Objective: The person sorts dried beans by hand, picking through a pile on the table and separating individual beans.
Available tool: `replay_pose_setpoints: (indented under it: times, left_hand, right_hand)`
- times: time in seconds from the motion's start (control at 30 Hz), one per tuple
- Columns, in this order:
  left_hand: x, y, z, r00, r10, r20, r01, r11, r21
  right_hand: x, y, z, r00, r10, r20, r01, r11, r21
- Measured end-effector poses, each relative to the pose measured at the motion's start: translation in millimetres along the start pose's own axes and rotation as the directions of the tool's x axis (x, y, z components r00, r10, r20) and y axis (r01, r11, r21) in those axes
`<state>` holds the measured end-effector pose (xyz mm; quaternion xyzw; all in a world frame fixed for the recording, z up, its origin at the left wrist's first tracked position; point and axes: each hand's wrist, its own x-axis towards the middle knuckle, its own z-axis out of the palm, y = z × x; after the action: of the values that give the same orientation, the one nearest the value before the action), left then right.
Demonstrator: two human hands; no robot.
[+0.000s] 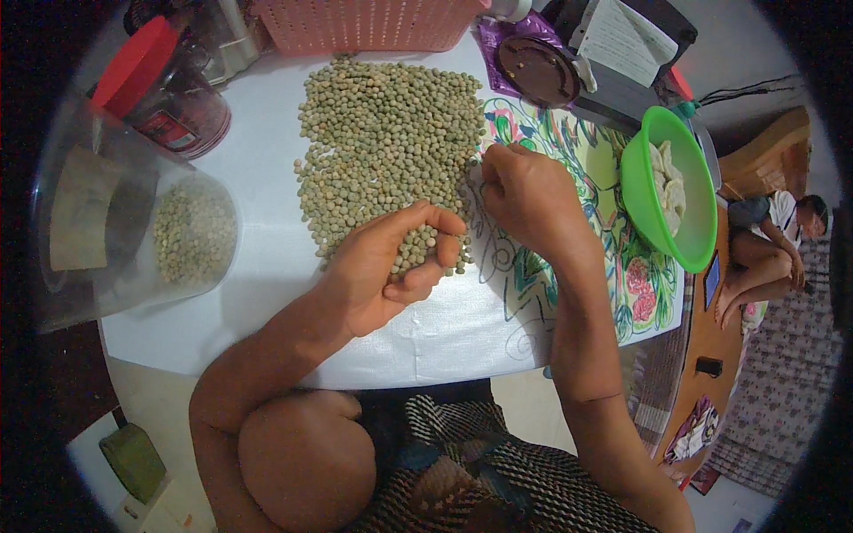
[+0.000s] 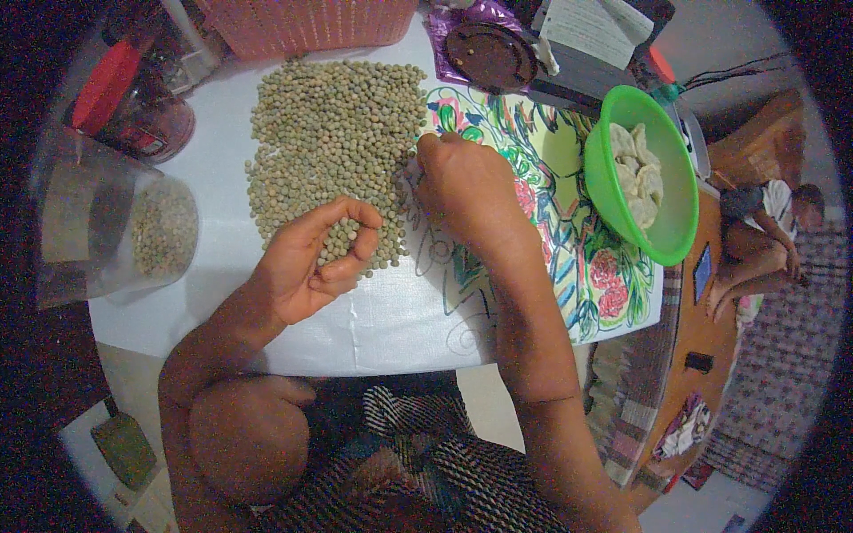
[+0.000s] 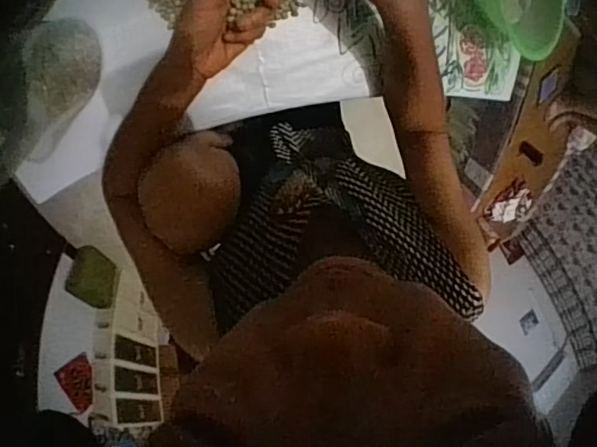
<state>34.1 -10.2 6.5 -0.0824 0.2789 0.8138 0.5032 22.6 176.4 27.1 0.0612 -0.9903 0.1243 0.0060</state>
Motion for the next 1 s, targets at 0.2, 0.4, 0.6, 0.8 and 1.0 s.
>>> replay_pose_setpoints:
  times: [0.2, 0.4, 0.6, 0.8, 1.0]
  left_hand:
    - [0, 0, -2, 1.000, 0.003, -0.002, -0.003, 1.000, 0.007]
    - [2, -2, -4, 1.000, -0.002, 0.016, 0.002, 0.999, -0.042]
    - [-2, -1, -1, 1.000, 0.015, -0.026, -0.017, 0.997, -0.079]
    - [1, -2, -1, 1.000, 0.015, 0.016, -0.015, 1.000, 0.010]
    - [-1, -4, -5, 0.999, 0.044, 0.020, -0.044, 0.999, 0.002]
  right_hand:
    - [1, 2, 3, 0.998, -0.028, -0.055, 0.028, 1.000, 0.002]
    - [-5, -12, -19, 0.984, -0.159, 0.082, 0.018, 0.544, 0.839]
    - [-2, -20, -12, 0.985, -0.175, -0.009, 0.084, 0.428, 0.900]
    - [4, 14, -3, 0.997, -0.067, -0.034, 0.075, 0.880, 0.468]
    - [4, 5, 4, 0.996, -0.088, 0.018, 0.079, 0.957, 0.278]
